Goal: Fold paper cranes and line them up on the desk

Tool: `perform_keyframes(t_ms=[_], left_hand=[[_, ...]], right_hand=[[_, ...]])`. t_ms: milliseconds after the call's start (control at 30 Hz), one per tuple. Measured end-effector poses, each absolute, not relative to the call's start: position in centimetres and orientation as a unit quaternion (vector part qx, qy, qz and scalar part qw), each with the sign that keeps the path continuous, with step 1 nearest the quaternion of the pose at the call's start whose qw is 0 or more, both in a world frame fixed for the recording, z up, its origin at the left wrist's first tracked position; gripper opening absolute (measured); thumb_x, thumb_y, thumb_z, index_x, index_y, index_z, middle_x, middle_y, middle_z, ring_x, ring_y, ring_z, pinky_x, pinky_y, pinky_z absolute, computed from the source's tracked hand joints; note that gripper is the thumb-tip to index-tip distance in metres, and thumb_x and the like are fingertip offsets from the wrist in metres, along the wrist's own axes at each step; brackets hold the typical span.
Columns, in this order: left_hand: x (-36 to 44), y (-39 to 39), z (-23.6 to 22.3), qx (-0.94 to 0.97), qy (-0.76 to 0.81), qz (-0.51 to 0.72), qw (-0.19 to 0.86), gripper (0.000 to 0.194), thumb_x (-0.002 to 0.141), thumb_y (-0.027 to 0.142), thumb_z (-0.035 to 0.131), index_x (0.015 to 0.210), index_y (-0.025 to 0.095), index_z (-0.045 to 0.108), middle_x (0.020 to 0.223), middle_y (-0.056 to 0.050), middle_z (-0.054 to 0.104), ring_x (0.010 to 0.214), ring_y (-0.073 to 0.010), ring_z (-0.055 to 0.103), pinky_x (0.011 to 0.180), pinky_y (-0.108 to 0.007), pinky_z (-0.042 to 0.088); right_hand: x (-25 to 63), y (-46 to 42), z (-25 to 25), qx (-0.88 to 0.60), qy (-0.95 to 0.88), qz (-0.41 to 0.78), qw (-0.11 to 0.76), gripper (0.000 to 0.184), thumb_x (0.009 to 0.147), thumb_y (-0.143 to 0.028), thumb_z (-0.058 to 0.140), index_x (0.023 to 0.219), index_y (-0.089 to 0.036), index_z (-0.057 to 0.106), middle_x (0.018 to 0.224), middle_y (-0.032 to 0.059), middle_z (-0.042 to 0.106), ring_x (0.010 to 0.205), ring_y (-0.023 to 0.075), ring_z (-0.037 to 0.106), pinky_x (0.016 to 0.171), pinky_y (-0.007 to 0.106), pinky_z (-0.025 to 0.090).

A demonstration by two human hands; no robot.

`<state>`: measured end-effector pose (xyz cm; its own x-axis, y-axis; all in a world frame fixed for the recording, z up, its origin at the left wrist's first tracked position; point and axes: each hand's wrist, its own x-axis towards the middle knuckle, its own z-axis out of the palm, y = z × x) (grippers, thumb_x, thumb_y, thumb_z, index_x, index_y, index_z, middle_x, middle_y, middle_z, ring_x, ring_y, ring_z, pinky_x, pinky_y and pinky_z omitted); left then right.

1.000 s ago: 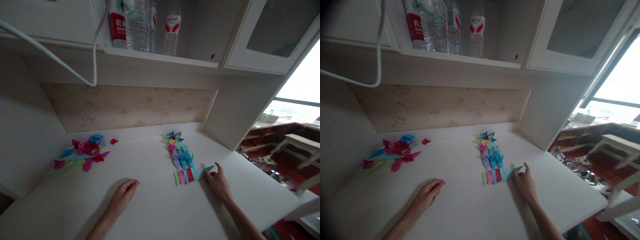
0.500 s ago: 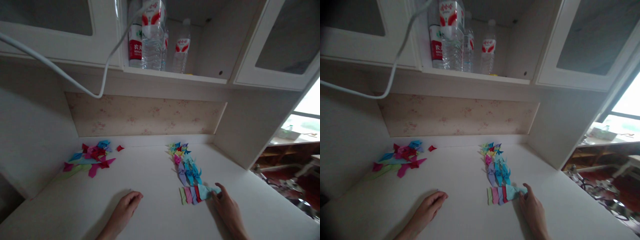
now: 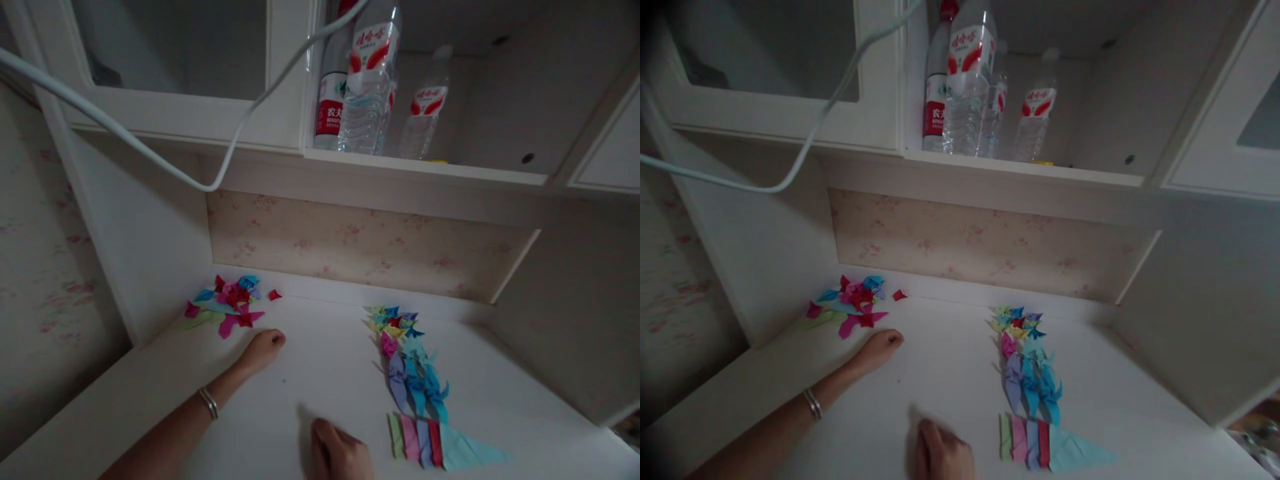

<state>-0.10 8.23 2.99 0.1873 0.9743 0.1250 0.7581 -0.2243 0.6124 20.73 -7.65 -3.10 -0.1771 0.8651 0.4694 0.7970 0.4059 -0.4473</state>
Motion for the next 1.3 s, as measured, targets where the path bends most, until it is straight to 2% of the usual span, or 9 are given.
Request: perform_keyframes(t_ms=[133, 333, 567, 700, 800, 967, 1100, 1200, 1300], left_hand=[[-1.2, 13.4, 3.5, 0.728, 0.641, 0.205, 0.13, 0.025, 0.082, 0.015, 0.043, 0.082, 0.014, 0.068, 0.09, -0.01, 0.067, 0.089, -0.0192, 0.061, 0.082, -0.029, 0.044], [-0.2, 19.2, 3.4, 0.725, 0.668, 0.165, 0.032, 0.032, 0.083, 0.014, 0.043, 0.104, 0.012, 0.066, 0.122, -0.015, 0.051, 0.11, -0.0238, 0.051, 0.092, -0.035, 0.041], [-0.3, 21.7, 2.6, 0.717, 0.679, 0.157, -0.005, 0.04, 0.081, 0.008, 0.042, 0.113, 0.016, 0.064, 0.127, -0.014, 0.051, 0.114, -0.0244, 0.05, 0.095, -0.035, 0.041], [-0.9, 21.5, 2.9, 0.712, 0.682, 0.169, 0.001, 0.038, 0.085, 0.007, 0.035, 0.11, 0.01, 0.064, 0.115, -0.02, 0.058, 0.105, -0.0267, 0.057, 0.088, -0.039, 0.045], [-1.1, 20.8, 3.6, 0.708, 0.68, 0.19, 0.027, 0.034, 0.086, 0.009, 0.036, 0.105, 0.009, 0.065, 0.109, -0.02, 0.062, 0.099, -0.0266, 0.061, 0.085, -0.038, 0.046], [-0.2, 17.4, 4.1, 0.713, 0.637, 0.276, 0.092, 0.027, 0.087, 0.015, 0.045, 0.108, 0.015, 0.061, 0.105, -0.012, 0.068, 0.099, -0.0202, 0.063, 0.085, -0.029, 0.045], [1.0, 11.7, 3.5, 0.705, 0.6, 0.339, 0.168, 0.025, 0.086, 0.031, 0.051, 0.101, 0.014, 0.06, 0.093, -0.008, 0.071, 0.086, -0.0168, 0.066, 0.075, -0.023, 0.049], [1.7, 5.9, 3.4, 0.648, 0.539, 0.434, 0.318, 0.031, 0.081, 0.041, 0.055, 0.095, 0.014, 0.061, 0.078, -0.006, 0.07, 0.07, -0.0168, 0.064, 0.063, -0.024, 0.049], [2.3, 0.5, 3.6, 0.578, 0.511, 0.471, 0.429, 0.038, 0.078, 0.048, 0.058, 0.093, 0.013, 0.064, 0.068, -0.003, 0.065, 0.061, -0.0149, 0.059, 0.057, -0.023, 0.046]], right_hand=[[16.4, -5.9, -0.4, -0.559, -0.79, 0.017, 0.252, 0.016, 0.083, -0.019, 0.047, 0.075, -0.024, 0.061, 0.063, -0.0001, 0.07, 0.052, 0.0147, 0.064, 0.047, 0.021, 0.03], [17.0, -5.7, 0.1, -0.559, -0.796, 0.015, 0.231, 0.013, 0.082, -0.019, 0.048, 0.076, -0.022, 0.059, 0.063, -0.0003, 0.069, 0.052, 0.0139, 0.063, 0.046, 0.022, 0.025], [16.3, -4.4, -2.7, -0.585, -0.773, -0.031, 0.242, 0.008, 0.075, -0.021, 0.052, 0.073, -0.024, 0.059, 0.056, -0.0011, 0.068, 0.041, 0.0161, 0.061, 0.042, 0.022, 0.023], [16.3, -4.3, -2.7, -0.593, -0.769, -0.022, 0.238, 0.009, 0.074, -0.021, 0.052, 0.074, -0.024, 0.06, 0.056, -0.0009, 0.068, 0.042, 0.0166, 0.061, 0.042, 0.022, 0.026], [16.3, -4.7, -1.9, -0.594, -0.767, -0.004, 0.243, 0.011, 0.075, -0.021, 0.05, 0.075, -0.024, 0.06, 0.057, 0.0002, 0.068, 0.044, 0.017, 0.061, 0.044, 0.022, 0.03], [16.7, -5.3, -0.4, -0.595, -0.759, 0.052, 0.26, 0.018, 0.081, -0.023, 0.047, 0.072, -0.024, 0.062, 0.058, 0.0005, 0.068, 0.047, 0.0158, 0.061, 0.047, 0.021, 0.032], [18.0, -5.2, 0.2, -0.565, -0.705, 0.215, 0.371, 0.022, 0.086, -0.028, 0.046, 0.078, -0.023, 0.066, 0.06, -0.0009, 0.065, 0.052, 0.013, 0.058, 0.049, 0.02, 0.032], [19.0, -4.8, 0.4, -0.546, -0.587, 0.358, 0.477, 0.03, 0.087, -0.043, 0.048, 0.086, -0.02, 0.066, 0.059, -0.0018, 0.057, 0.053, 0.012, 0.05, 0.047, 0.02, 0.033], [19.5, -4.5, 0.5, -0.512, -0.464, 0.479, 0.542, 0.04, 0.082, -0.054, 0.054, 0.099, -0.019, 0.063, 0.062, -0.0034, 0.051, 0.046, 0.0092, 0.04, 0.041, 0.019, 0.028]])
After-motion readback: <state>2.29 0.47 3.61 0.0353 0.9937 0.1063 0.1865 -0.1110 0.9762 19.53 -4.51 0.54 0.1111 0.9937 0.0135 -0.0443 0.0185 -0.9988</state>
